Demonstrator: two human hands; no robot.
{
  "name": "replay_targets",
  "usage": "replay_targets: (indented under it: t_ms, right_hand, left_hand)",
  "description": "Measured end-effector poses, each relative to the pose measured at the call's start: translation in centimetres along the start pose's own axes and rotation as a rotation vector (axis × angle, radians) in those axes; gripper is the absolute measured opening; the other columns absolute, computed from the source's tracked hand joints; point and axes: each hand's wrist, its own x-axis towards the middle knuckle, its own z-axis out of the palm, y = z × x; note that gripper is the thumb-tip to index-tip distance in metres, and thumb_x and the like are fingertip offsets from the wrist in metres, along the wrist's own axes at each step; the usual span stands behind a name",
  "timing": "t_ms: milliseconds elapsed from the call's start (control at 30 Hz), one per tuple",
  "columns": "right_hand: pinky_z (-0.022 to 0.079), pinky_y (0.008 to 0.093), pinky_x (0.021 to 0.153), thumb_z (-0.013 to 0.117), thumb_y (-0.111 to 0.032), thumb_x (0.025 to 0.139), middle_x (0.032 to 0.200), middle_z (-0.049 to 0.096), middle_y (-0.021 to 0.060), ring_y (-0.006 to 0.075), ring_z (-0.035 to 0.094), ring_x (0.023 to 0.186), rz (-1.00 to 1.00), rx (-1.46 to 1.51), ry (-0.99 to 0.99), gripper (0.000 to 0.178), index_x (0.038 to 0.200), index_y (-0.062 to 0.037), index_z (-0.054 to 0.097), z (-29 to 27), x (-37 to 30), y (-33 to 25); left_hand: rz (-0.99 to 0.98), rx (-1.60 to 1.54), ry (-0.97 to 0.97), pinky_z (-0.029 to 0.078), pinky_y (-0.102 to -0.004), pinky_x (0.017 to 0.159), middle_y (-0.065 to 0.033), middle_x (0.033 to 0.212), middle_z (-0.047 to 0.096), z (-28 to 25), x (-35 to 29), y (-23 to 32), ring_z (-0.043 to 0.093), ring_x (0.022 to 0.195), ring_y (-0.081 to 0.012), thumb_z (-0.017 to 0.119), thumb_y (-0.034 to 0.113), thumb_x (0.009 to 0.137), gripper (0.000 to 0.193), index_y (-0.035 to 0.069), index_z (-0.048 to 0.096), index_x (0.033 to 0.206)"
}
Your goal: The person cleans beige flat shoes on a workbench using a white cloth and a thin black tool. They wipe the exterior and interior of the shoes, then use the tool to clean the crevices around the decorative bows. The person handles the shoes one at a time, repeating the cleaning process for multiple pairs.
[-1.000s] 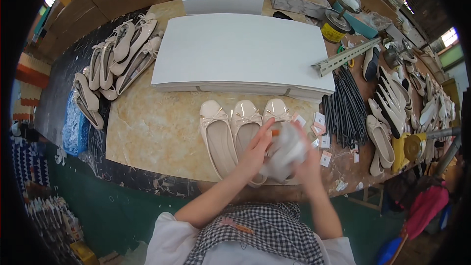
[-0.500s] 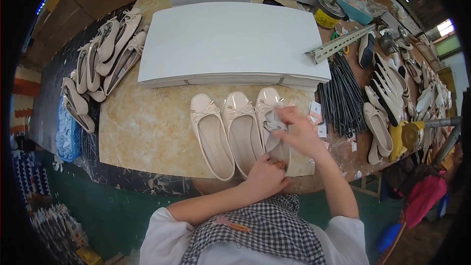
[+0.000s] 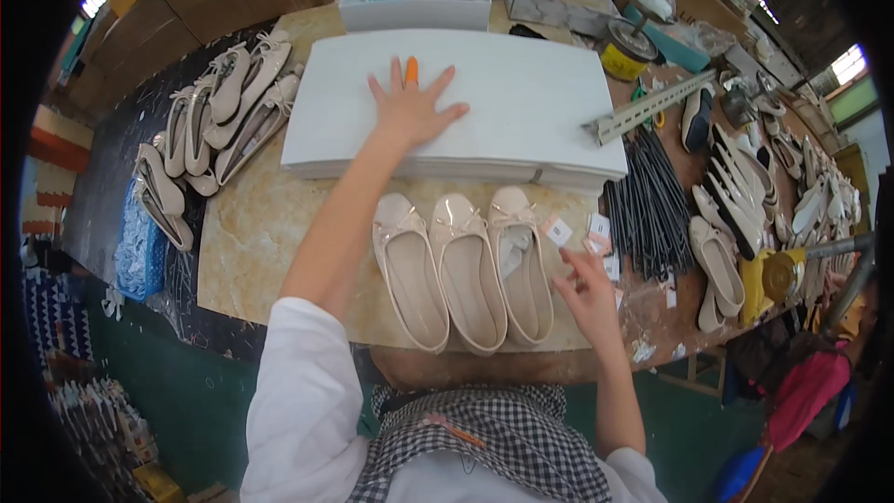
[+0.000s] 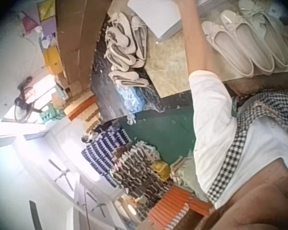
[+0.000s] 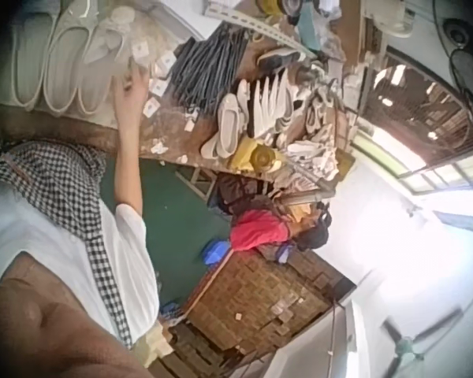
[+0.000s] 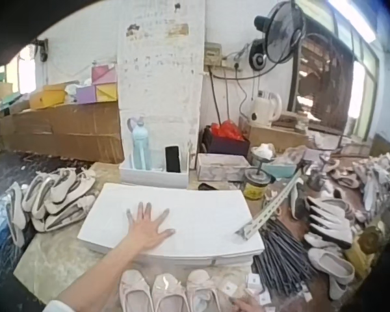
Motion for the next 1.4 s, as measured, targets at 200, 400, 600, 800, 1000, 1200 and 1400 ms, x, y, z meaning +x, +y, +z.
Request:
replay_targets:
  t_ms: [200,400,600,800,1000,1200,1400]
  right_hand:
    - [0.050,0.0320,0.088,0.060,-0.013,0.090,0.126,0.055,0.0116,0.0177,0.056,0.107,0.038,0.625,0.182,0.063,0.146,-0.0054,0.033,0.1,-1.2,-3.5]
    - [0.048,0.0382,0.098,0.051,-0.026,0.096,0.137,0.048,0.0156,0.0256,0.053,0.121,0.631,1.487,-0.050,0.056,0.144,-0.0031,0.032,1.6,-1.6,-4.5]
    - [0.035,0.0383,0.109,0.066,-0.008,0.084,0.147,0.039,0.0143,0.0266,0.042,0.133,-0.031,0.508,-0.175,0.067,0.143,-0.0020,0.035,1.6,1.0,-6.7]
    - [0.044,0.0359,0.101,0.073,-0.006,0.076,0.142,0.042,0.0169,0.0284,0.049,0.126,0.007,0.530,-0.149,0.060,0.131,0.0001,0.050,5.0,2.8,-7.3]
    - [0.052,0.0334,0.077,0.064,0.000,0.074,0.104,0.057,0.0099,0.0291,0.060,0.094,-0.351,-0.245,-0.248,0.036,0.111,-0.0030,0.065,6.8,3.2,-5.9]
    - [0.050,0.0365,0.069,0.070,-0.011,0.071,0.096,0.055,0.0097,0.0291,0.059,0.085,-0.570,-0.566,-0.124,0.040,0.110,-0.0041,0.065,11.4,7.1,-5.2]
    - [0.049,0.0373,0.071,0.079,-0.025,0.068,0.095,0.059,0.0091,0.0282,0.060,0.084,-0.252,-0.493,-0.070,0.055,0.115,-0.0027,0.062,8.9,8.7,-6.4]
  left_hand:
    - [0.145,-0.481,0.007,0.048,-0.0416,0.071,-0.0131,0.084,0.055,-4.2,-3.7,5.7,0.056,0.084,-0.0310,0.065,0.026,0.083,0.026,0.007,0.065,0.100]
    - [0.590,-1.238,0.103,0.046,-0.0436,0.090,-0.0189,0.098,0.063,-16.4,-16.1,11.0,0.062,0.093,-0.0315,0.071,0.016,0.071,0.015,0.006,0.064,0.080]
    - [-0.059,-1.015,-0.013,0.048,-0.0374,0.084,-0.0198,0.116,0.058,-13.0,-19.4,7.3,0.057,0.105,-0.0245,0.065,0.015,0.081,0.026,0.010,0.062,0.105]
    - [-0.446,-1.485,-0.208,0.051,-0.0356,0.076,-0.0147,0.099,0.064,-8.1,-20.5,8.8,0.063,0.085,-0.0242,0.048,0.024,0.095,0.036,0.004,0.050,0.125]
    - [0.214,-0.684,-0.420,0.044,-0.0363,0.077,-0.0091,0.080,0.065,-10.5,-25.4,11.9,0.063,0.074,-0.0224,0.061,0.026,0.081,0.027,0.004,0.067,0.067]
    - [0.213,-0.657,-0.375,0.043,-0.0333,0.075,-0.0096,0.084,0.066,-9.8,-25.1,11.4,0.063,0.074,-0.0200,0.060,0.024,0.081,0.026,0.003,0.066,0.065]
    - [0.261,-0.647,-0.262,0.042,-0.0326,0.076,-0.0103,0.087,0.068,-9.7,-25.2,11.6,0.064,0.074,-0.0190,0.061,0.022,0.081,0.026,0.004,0.065,0.063]
